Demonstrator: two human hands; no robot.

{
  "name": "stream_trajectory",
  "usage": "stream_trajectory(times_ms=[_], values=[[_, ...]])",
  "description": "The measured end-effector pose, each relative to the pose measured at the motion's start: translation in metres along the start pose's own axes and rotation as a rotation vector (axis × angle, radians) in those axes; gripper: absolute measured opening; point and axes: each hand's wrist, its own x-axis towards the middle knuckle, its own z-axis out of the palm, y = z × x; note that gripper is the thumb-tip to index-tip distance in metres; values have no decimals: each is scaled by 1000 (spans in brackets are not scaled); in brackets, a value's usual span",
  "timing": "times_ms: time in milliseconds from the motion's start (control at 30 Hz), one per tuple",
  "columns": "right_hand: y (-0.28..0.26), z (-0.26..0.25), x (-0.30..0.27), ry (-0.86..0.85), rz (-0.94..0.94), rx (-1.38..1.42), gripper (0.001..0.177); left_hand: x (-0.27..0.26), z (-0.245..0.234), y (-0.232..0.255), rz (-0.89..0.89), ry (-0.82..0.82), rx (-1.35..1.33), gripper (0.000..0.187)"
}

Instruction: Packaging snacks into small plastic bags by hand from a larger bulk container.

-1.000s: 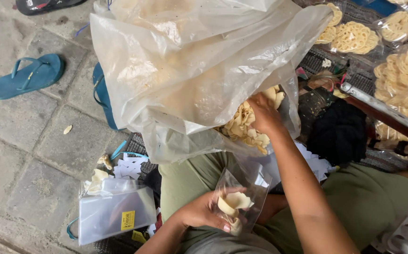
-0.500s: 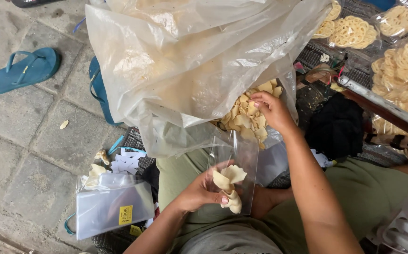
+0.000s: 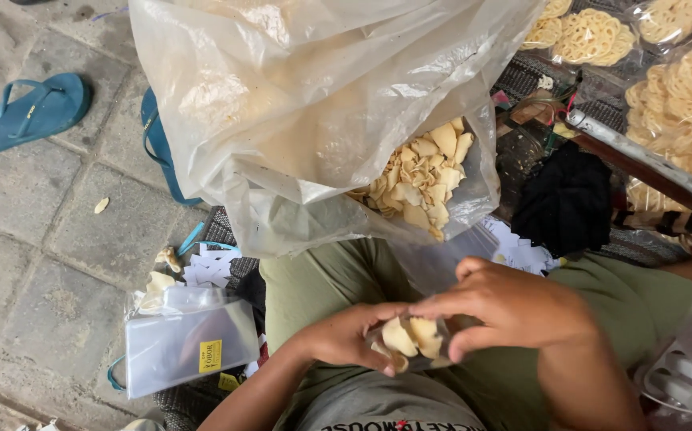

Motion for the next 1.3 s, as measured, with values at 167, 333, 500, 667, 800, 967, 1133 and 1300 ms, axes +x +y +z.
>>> stream_trajectory(times_ms=[167, 333, 500, 667, 800, 967, 1133, 1300], values=[[117, -3, 55, 381, 297, 242, 37, -2, 2, -9, 10, -26, 153, 87], [175, 46, 151, 92, 805, -261, 86, -8, -3, -7, 46, 15, 188, 84], [257, 74, 132, 778, 538, -654, 40, -12, -10, -21, 18, 63, -61, 87], [206, 42, 94, 756, 612, 32, 37, -6, -15, -18, 29, 19, -45, 88], [181, 12, 59, 844, 686, 738, 43, -3, -18, -23, 58, -6, -64, 88], [174, -12, 42, 686, 719, 394, 36, -2, -18, -23, 52, 6, -63, 88], [175, -4, 45, 864, 616, 1, 33, -2, -20, -29, 70, 2, -93, 87], [198, 28, 70, 764, 584, -253, 28, -2, -27, -38, 82, -60, -104, 91]])
